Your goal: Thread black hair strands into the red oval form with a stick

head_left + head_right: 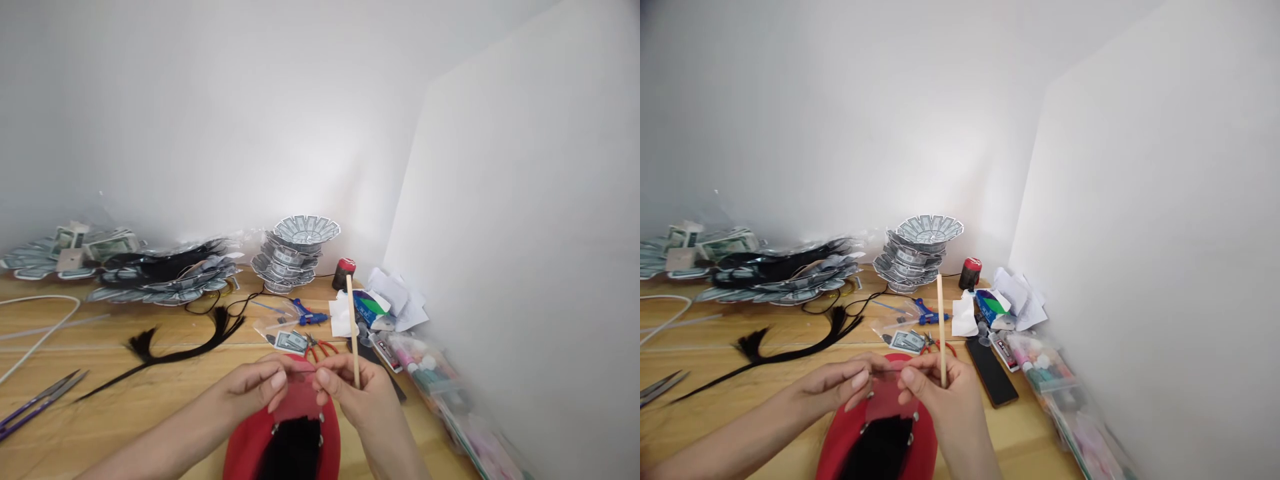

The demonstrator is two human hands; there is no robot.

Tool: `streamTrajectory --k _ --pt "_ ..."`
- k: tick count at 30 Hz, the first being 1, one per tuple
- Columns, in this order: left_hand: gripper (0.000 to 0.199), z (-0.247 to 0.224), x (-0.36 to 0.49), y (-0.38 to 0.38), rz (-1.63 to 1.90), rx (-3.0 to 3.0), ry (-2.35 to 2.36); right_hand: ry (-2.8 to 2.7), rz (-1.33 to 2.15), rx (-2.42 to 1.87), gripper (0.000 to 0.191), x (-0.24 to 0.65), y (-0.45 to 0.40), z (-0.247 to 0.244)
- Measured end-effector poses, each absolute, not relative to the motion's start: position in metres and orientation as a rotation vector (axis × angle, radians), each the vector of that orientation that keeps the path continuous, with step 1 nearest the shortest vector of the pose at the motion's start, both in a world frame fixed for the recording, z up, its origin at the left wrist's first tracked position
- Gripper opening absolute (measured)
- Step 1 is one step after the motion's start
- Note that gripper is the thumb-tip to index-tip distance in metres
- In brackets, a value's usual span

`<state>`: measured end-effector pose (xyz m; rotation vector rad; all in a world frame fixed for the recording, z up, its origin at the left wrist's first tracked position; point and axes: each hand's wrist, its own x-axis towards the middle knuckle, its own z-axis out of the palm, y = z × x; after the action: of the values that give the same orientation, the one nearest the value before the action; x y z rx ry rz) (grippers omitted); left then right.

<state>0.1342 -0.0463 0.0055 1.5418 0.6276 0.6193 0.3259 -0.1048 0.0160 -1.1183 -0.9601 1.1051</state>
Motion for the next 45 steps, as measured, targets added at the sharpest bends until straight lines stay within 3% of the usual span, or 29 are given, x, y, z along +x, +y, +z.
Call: streamTrajectory --k 5,14,19,23,26,28,31,39,45 --pt "0.064 0.007 0.139 -0.049 0.599 1.367 0.716 -0.919 1.095 -1.104 0.043 0.323 -0.102 0.01" --pt "0.061 0.008 0.136 -0.042 0.612 1.594 0.802 -0.849 1.071 -1.256 0.053 0.332 -0.098 -0.006" --pt "0.046 0.007 0.133 -0.039 0.699 1.844 0.801 -0.867 0.733 -1.403 0.04 0.35 -0.113 0.007" --pt "0.037 0.003 0.132 -0.039 0.693 1.918 0.785 -1.405 0.364 -1.352 0.028 0.332 -0.12 0.007" --pt "0.033 0.003 0.133 -0.041 0.678 1.916 0.71 -1.765 0.443 -1.32 0.045 0.309 -0.114 0.0" --pt "0.032 0.004 0.134 -0.041 0.648 1.918 0.673 -1.796 0.548 -1.4 0.04 0.301 -0.109 -0.002" --pt "0.031 0.002 0.133 -0.04 0.586 1.923 0.647 -1.724 0.662 -1.52 0.021 0.305 -0.107 -0.003" --pt "0.039 -0.004 0.13 -0.033 0.539 1.835 0.627 -1.326 0.995 -1.36 0.032 0.34 -0.111 -0.015" --pt "0.051 0.006 0.13 -0.032 0.659 1.596 0.646 -1.069 0.993 -1.28 0.048 0.344 -0.111 -0.033"
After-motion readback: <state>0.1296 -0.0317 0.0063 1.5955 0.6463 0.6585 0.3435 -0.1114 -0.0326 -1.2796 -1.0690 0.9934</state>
